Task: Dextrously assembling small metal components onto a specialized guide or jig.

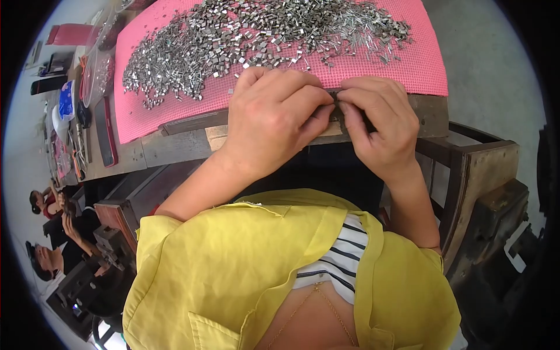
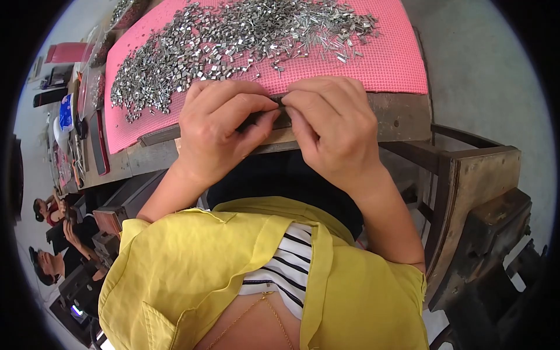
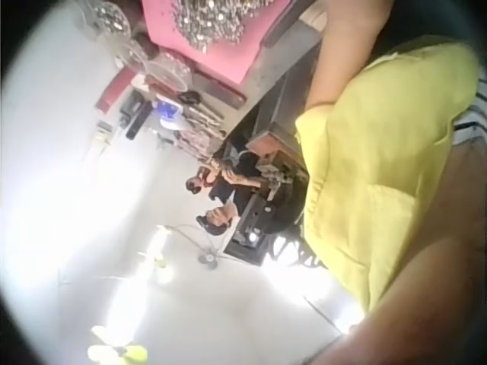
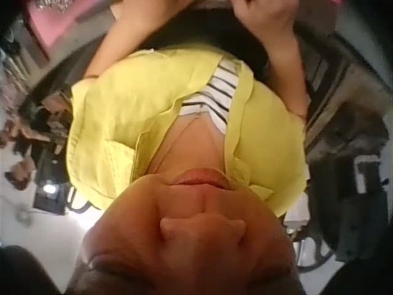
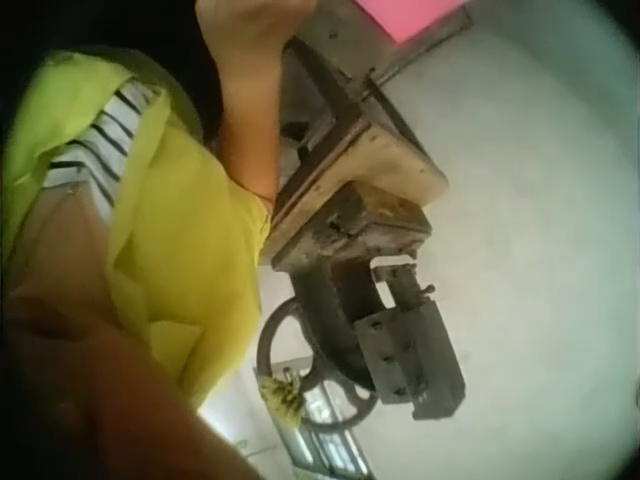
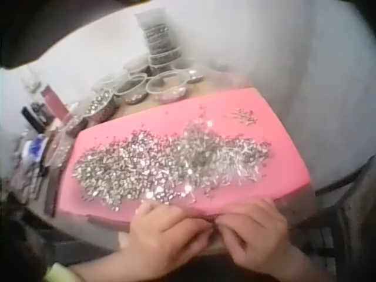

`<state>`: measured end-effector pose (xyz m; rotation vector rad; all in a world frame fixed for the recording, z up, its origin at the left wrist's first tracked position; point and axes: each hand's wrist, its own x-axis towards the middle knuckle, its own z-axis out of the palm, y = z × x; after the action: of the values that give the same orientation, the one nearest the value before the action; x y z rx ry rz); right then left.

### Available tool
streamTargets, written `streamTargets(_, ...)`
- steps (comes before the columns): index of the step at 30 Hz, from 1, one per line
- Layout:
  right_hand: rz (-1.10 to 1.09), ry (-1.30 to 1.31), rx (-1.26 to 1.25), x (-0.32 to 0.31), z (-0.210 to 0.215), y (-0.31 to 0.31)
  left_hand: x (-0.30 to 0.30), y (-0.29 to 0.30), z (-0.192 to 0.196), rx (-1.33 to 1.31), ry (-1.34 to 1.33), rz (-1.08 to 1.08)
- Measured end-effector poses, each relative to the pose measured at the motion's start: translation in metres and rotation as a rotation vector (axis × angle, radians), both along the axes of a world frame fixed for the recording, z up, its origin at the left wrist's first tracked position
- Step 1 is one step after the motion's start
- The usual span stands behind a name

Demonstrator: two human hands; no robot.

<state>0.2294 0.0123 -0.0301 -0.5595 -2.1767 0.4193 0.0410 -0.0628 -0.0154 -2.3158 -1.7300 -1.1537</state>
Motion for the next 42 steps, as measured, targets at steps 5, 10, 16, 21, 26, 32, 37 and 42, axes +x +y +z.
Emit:
streamTargets(5, 0.018, 0.107, -0.097, 0.002, -0.007, 0.005, 0.009, 0.000, 0.000, 0.022, 0.151, 0.084)
streamTargets(10, -0.002, 0.077, -0.141, -0.001, 0.018, 0.013, 0.002, 0.006, 0.021, -0.034, 0.109, 0.075)
streamTargets(16, 0.009, 0.072, -0.148, -0.020, 0.048, 0.004, -0.008, -0.005, 0.042, 0.013, 0.023, 0.153)
streamTargets(21, 0.020, 0.052, -0.163, -0.024, 0.058, -0.006, -0.018, -0.016, 0.054, -0.025, 0.131, 0.081)
streamTargets(26, -0.042, 0.037, -0.160, -0.016, 0.060, -0.008, -0.008, -0.013, 0.046, 0.049, 0.017, 0.088)
streamTargets(32, -0.002, 0.070, -0.166, 0.006, 0.051, 0.029, 0.005, 0.017, 0.044, -0.045, -0.146, 0.052)
streamTargets(37, 0.050, 0.050, -0.217, 0.016, 0.048, 0.041, 0.006, 0.030, 0.043, -0.117, -0.179, 0.017)
streamTargets(42, 0.097, -0.101, -0.148, 0.013, 0.059, 0.048, 0.000, 0.034, 0.042, -0.129, -0.221, -0.012)
